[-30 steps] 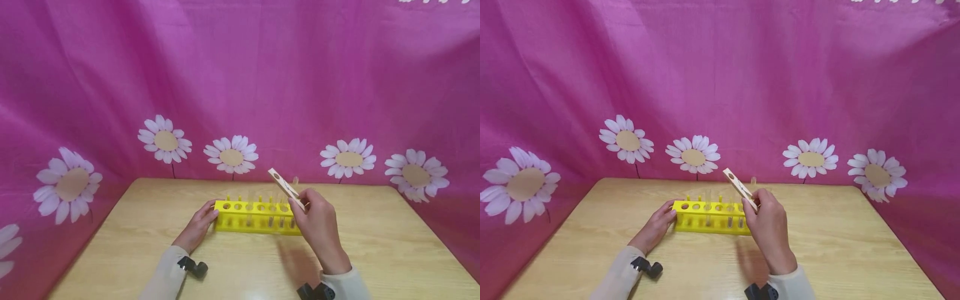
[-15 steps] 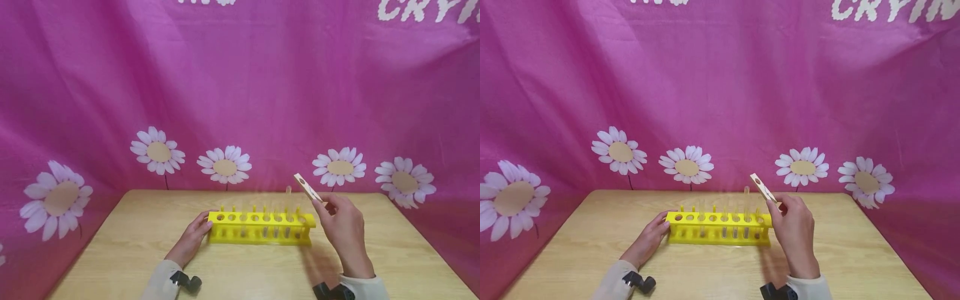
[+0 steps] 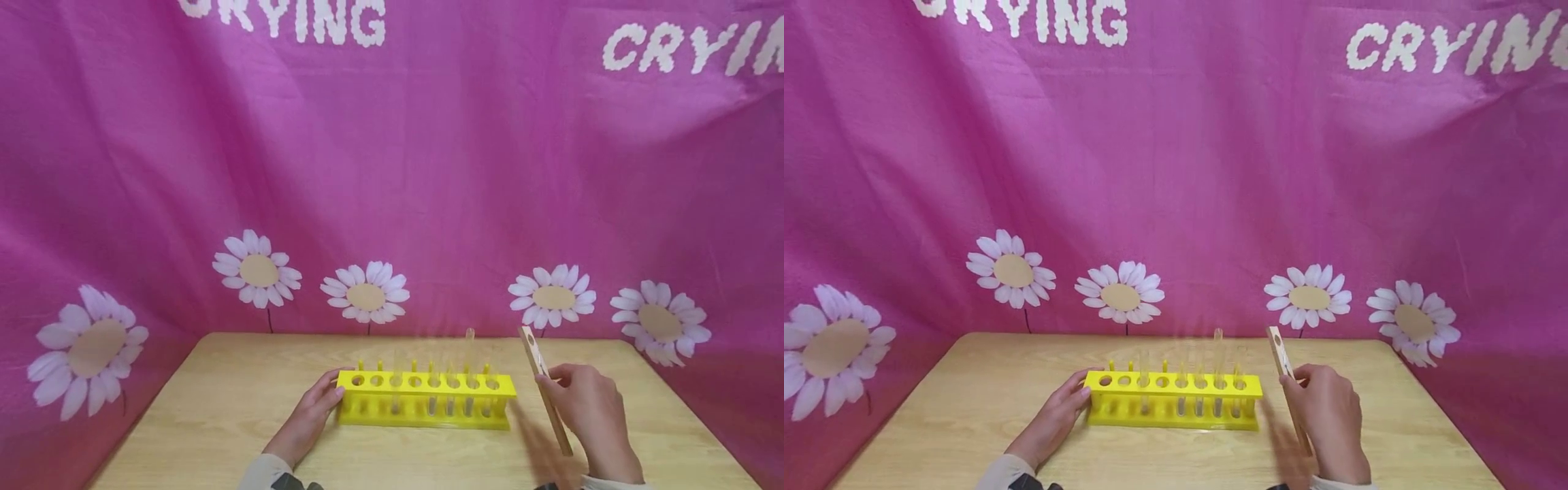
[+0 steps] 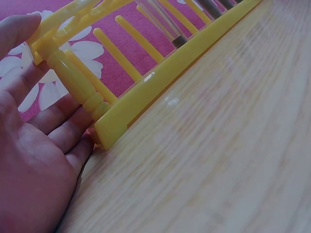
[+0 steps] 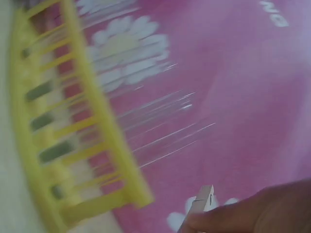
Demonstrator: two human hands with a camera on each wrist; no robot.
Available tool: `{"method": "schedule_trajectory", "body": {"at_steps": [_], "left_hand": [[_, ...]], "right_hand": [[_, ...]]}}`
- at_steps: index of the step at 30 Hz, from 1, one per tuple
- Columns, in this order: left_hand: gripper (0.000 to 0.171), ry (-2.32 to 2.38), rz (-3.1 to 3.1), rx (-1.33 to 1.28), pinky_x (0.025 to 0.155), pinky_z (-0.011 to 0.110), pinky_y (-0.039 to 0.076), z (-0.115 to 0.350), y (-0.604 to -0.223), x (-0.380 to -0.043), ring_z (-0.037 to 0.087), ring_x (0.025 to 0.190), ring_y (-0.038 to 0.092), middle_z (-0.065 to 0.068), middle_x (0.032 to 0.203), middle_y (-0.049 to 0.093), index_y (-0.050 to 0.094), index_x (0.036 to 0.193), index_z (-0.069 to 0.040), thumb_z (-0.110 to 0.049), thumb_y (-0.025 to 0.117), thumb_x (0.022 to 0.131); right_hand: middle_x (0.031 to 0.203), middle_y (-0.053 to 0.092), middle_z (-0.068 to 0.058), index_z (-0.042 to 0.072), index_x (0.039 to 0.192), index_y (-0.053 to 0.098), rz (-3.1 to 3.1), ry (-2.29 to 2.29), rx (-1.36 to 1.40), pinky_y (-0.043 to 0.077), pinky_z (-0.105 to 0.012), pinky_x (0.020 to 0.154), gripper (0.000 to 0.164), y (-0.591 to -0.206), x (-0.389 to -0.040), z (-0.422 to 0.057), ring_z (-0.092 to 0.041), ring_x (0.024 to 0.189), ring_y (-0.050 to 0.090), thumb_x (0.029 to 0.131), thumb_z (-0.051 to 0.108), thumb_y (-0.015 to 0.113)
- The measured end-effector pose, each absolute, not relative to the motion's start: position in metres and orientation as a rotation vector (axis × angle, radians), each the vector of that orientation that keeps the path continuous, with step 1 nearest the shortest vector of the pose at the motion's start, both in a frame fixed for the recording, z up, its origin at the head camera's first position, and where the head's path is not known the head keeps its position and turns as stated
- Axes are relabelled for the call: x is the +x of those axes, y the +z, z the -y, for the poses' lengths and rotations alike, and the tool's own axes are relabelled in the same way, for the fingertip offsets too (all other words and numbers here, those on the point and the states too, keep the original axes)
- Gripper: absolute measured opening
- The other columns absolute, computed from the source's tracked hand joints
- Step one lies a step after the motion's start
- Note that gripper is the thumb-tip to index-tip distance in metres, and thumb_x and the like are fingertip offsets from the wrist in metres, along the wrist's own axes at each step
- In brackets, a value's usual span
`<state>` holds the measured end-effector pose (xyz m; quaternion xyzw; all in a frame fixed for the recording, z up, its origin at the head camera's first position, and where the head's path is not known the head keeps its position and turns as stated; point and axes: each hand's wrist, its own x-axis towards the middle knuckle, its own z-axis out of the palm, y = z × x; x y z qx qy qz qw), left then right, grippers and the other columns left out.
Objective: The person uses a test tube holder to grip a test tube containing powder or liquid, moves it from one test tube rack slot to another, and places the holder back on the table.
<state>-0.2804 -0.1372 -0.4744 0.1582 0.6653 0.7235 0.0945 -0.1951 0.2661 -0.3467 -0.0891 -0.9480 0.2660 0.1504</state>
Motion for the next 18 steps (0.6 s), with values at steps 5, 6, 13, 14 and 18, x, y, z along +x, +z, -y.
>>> {"method": "schedule_trajectory", "body": {"at_steps": [5, 6, 13, 14, 18], "left_hand": [[0.05, 2.123, -1.982, 0.477, 0.116, 0.045, 0.015, 0.14, -0.471, -0.279, 0.024, 0.136, 0.033, 0.013, 0.146, 0.039, 0.039, 0.142, -0.006, -0.029, 0.052, 0.1], [0.05, 2.131, -1.983, 0.474, 0.116, 0.045, 0.015, 0.139, -0.469, -0.28, 0.024, 0.135, 0.034, 0.013, 0.145, 0.04, 0.04, 0.142, -0.006, -0.029, 0.052, 0.099], [0.047, 2.162, -1.984, 0.412, 0.115, 0.046, 0.017, 0.14, -0.468, -0.28, 0.022, 0.13, 0.039, 0.012, 0.142, 0.044, 0.043, 0.141, -0.006, -0.025, 0.053, 0.099], [0.047, 2.164, -1.982, 0.405, 0.115, 0.046, 0.017, 0.14, -0.469, -0.279, 0.023, 0.13, 0.039, 0.012, 0.142, 0.044, 0.043, 0.141, -0.006, -0.024, 0.053, 0.099], [0.048, 2.173, -1.962, 0.413, 0.116, 0.046, 0.017, 0.137, -0.472, -0.277, 0.025, 0.134, 0.037, 0.012, 0.144, 0.042, 0.042, 0.141, -0.005, -0.025, 0.054, 0.099]], "right_hand": [[0.07, 0.064, -0.003, 0.008, 0.082, 0.074, 2.885, 0.767, -0.245, 0.038, -0.033, 0.053, 0.018, -0.366, -0.203, -0.269, -0.022, 0.065, 0.053, 0.085, 0.026, 0.07], [0.068, 0.063, -0.002, 0.008, 0.078, 0.073, 2.908, 0.756, -0.236, 0.038, -0.033, 0.052, 0.018, -0.369, -0.205, -0.269, -0.021, 0.063, 0.052, 0.084, 0.025, 0.07], [0.06, 0.052, -0.001, 0.006, 0.067, 0.064, 3.012, 0.706, -0.246, 0.038, -0.032, 0.05, 0.018, -0.391, -0.206, -0.275, -0.02, 0.057, 0.048, 0.08, 0.018, 0.069], [0.06, 0.052, -0.001, 0.007, 0.067, 0.064, 3.022, 0.702, -0.243, 0.038, -0.032, 0.049, 0.017, -0.394, -0.205, -0.276, -0.02, 0.057, 0.048, 0.079, 0.018, 0.069], [0.063, 0.055, -0.002, 0.007, 0.068, 0.064, 3.035, 0.683, -0.233, 0.039, -0.033, 0.05, 0.016, -0.403, -0.201, -0.279, -0.02, 0.058, 0.05, 0.077, 0.018, 0.071]]}}
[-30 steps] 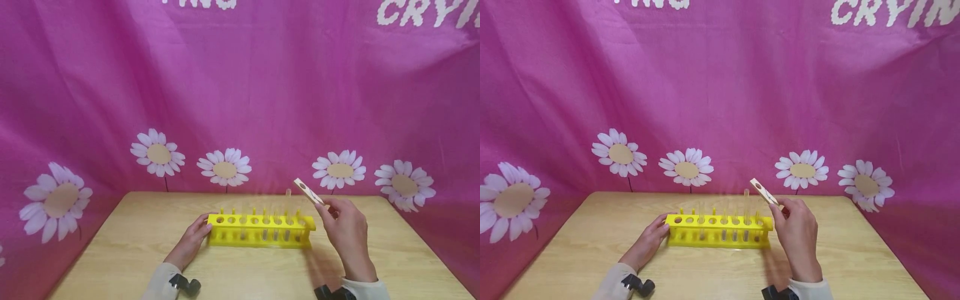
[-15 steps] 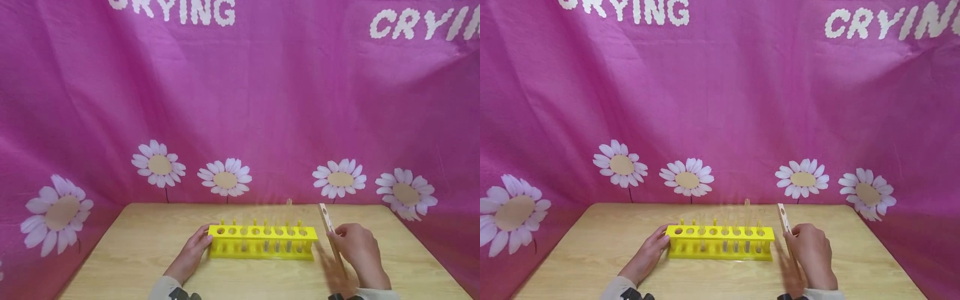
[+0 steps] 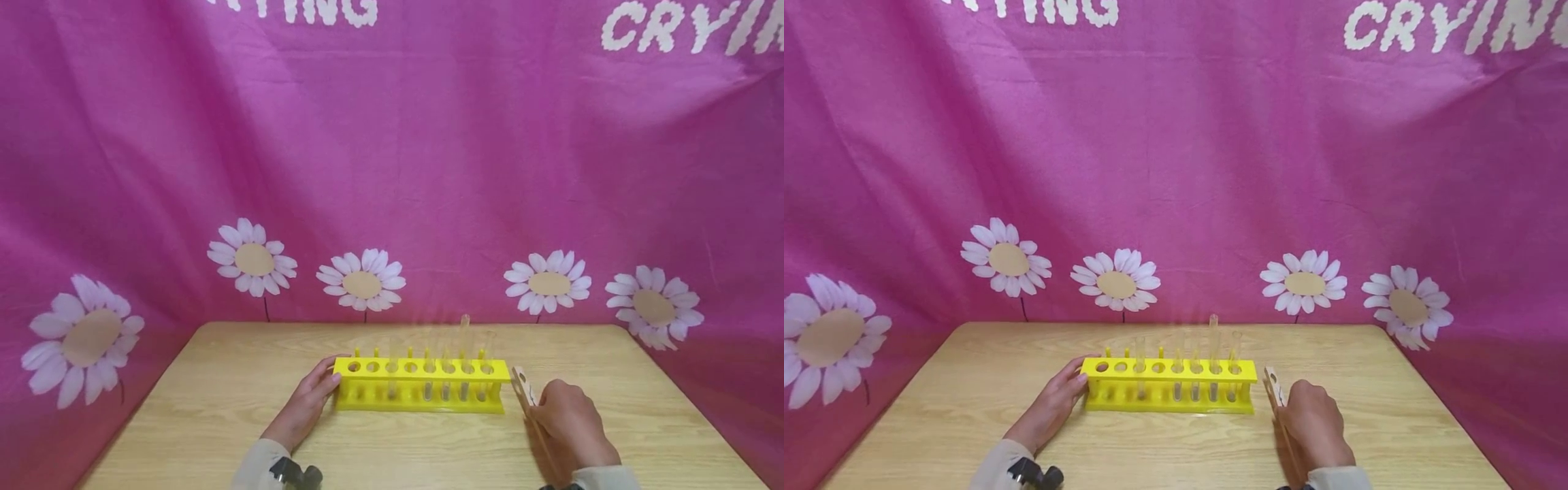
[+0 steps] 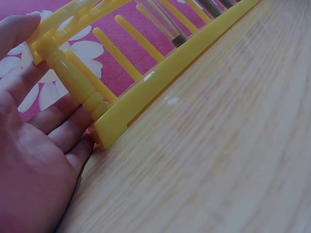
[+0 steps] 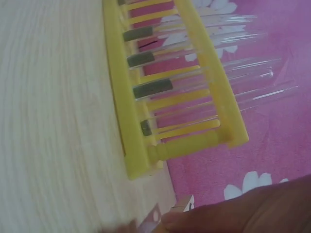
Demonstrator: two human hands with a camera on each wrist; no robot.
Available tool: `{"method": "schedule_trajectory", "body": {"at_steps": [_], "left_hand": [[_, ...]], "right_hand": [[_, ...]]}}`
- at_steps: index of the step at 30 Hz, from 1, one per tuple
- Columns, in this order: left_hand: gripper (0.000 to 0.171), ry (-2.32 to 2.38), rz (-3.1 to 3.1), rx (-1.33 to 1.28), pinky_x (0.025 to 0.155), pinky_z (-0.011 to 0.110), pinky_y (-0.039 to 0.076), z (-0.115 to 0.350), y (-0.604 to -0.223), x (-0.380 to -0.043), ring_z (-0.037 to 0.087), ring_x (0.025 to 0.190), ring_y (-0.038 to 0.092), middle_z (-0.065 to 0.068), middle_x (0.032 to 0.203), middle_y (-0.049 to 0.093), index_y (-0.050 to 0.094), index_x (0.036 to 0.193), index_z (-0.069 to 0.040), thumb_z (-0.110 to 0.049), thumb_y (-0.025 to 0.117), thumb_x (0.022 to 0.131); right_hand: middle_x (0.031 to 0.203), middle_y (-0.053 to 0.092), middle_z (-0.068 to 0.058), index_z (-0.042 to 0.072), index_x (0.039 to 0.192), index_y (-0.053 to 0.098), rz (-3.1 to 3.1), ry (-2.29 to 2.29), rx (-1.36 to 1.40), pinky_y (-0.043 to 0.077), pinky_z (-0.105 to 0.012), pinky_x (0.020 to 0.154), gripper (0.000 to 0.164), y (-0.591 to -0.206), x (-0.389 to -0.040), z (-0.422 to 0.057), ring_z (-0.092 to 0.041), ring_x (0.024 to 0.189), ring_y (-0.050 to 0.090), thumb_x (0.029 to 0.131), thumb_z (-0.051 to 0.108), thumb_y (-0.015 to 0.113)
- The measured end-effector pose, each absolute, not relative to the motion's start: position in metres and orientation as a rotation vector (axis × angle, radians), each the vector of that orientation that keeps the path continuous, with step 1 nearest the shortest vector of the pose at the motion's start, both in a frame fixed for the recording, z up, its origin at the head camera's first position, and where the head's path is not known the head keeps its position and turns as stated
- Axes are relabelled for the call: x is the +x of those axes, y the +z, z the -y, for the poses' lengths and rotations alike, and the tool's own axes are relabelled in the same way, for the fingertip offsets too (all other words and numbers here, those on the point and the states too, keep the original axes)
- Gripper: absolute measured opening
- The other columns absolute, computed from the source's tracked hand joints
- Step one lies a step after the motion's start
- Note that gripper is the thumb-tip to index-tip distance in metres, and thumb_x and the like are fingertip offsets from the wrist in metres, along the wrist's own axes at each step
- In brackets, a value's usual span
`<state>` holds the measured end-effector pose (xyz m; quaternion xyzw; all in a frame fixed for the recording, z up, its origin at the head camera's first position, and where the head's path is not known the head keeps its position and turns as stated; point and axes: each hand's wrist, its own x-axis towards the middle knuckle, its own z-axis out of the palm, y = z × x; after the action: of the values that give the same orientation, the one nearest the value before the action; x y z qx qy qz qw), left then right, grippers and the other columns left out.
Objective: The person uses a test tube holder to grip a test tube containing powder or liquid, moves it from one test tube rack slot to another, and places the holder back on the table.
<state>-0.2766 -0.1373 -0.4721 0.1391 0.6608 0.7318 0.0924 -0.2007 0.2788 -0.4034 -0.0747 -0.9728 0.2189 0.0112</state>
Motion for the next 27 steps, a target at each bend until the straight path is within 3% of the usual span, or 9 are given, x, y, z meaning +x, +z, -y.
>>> {"method": "schedule_trajectory", "body": {"at_steps": [19, 23, 27], "left_hand": [[0.05, 2.167, -1.964, 0.409, 0.116, 0.046, 0.015, 0.136, -0.464, -0.275, 0.026, 0.136, 0.034, 0.01, 0.145, 0.042, 0.043, 0.141, -0.007, -0.028, 0.056, 0.097], [0.051, 2.167, -1.96, 0.407, 0.116, 0.046, 0.015, 0.137, -0.466, -0.274, 0.026, 0.137, 0.034, 0.009, 0.146, 0.04, 0.042, 0.141, -0.006, -0.028, 0.055, 0.098], [0.048, 2.159, -1.958, 0.449, 0.116, 0.045, 0.016, 0.138, -0.465, -0.273, 0.025, 0.138, 0.032, 0.009, 0.149, 0.037, 0.042, 0.142, -0.006, -0.029, 0.049, 0.1]], "right_hand": [[0.059, 0.049, -0.004, 0.009, 0.061, 0.054, 3.069, 0.628, -0.237, 0.037, -0.033, 0.049, 0.028, -0.41, -0.195, -0.279, -0.021, 0.055, 0.045, 0.073, 0.024, 0.074], [0.061, 0.052, -0.004, 0.008, 0.065, 0.057, 3.078, 0.636, -0.255, 0.037, -0.033, 0.05, 0.029, -0.404, -0.193, -0.28, -0.021, 0.056, 0.047, 0.078, 0.029, 0.071], [0.075, 0.064, -0.012, -0.001, 0.087, 0.066, 3.034, 0.578, -0.202, 0.045, -0.042, 0.057, 0.037, -0.39, -0.192, -0.279, -0.027, 0.067, 0.058, 0.085, 0.036, 0.066]]}}
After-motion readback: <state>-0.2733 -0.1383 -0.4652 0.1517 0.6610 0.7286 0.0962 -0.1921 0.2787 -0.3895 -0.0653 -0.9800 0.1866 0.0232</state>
